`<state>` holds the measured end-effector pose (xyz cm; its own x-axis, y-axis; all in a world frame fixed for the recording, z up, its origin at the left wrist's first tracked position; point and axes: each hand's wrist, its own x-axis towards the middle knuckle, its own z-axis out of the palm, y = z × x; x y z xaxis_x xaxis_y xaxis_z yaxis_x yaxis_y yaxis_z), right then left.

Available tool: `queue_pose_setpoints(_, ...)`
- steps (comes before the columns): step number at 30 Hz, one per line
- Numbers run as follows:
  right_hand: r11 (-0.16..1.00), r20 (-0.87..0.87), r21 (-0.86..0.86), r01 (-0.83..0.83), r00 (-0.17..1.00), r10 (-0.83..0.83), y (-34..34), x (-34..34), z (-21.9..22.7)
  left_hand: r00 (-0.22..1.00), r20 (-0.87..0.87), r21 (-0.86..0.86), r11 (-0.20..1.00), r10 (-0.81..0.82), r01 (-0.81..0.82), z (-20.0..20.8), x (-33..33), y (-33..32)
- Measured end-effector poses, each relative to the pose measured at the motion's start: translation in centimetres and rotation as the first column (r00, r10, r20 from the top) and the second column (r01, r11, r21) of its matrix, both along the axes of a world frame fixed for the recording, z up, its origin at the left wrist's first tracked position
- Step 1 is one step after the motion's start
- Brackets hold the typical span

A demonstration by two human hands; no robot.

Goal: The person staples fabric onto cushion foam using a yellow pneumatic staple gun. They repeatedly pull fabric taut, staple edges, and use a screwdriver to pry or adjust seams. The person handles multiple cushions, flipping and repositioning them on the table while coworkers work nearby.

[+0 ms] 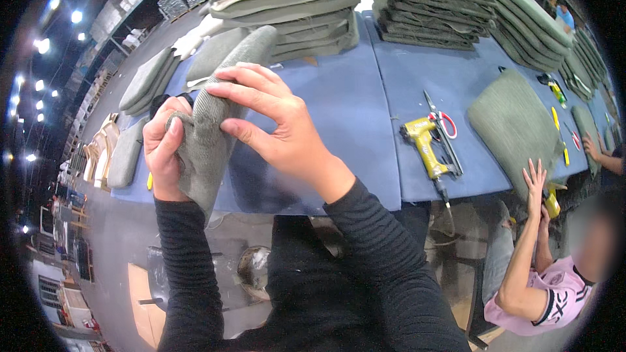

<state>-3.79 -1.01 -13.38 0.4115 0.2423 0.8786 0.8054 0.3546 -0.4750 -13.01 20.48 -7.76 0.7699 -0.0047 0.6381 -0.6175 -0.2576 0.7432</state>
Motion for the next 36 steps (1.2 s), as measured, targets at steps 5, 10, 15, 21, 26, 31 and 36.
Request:
queue_pose_setpoints(5,0.999,0.137,-0.035,-0.021,0.990,0.025,0.6,0.7,2.1,0.982,-0.067,0.102,0.978,-0.178,0.184,1.7,0.0,1.9)
queue_pose_setpoints(10,0.979,0.006,-0.001,0.202,0.979,-0.202,0.7,-1.1,2.0,0.982,0.069,0.569,0.801,0.177,-0.184,5.4,0.0,0.9)
queue_pose_setpoints(15,0.916,-0.191,-0.113,0.386,0.896,-0.401,0.9,-3.0,2.5,0.914,0.221,0.613,0.680,0.341,-0.402,7.5,1.9,-1.7)
queue_pose_setpoints(21,0.941,-0.178,0.001,0.340,0.926,-0.334,1.6,-0.4,0.2,0.566,0.685,0.347,0.478,0.458,-0.807,3.1,4.7,0.8)
queue_pose_setpoints(26,0.988,-0.475,0.017,0.155,0.870,-0.129,-1.5,3.2,-1.1,0.528,0.316,0.303,0.443,0.788,-0.844,-10.9,5.1,13.9)
queue_pose_setpoints(31,0.972,-0.397,0.097,0.212,0.904,-0.157,-1.8,4.5,-2.3,0.479,-0.062,0.718,0.373,0.875,-0.588,-31.6,2.6,20.9)
queue_pose_setpoints(36,0.967,-0.385,0.070,0.244,0.901,-0.200,-1.0,3.4,-2.3,0.436,-0.313,0.652,0.525,0.844,-0.548,-29.8,0.2,20.3)
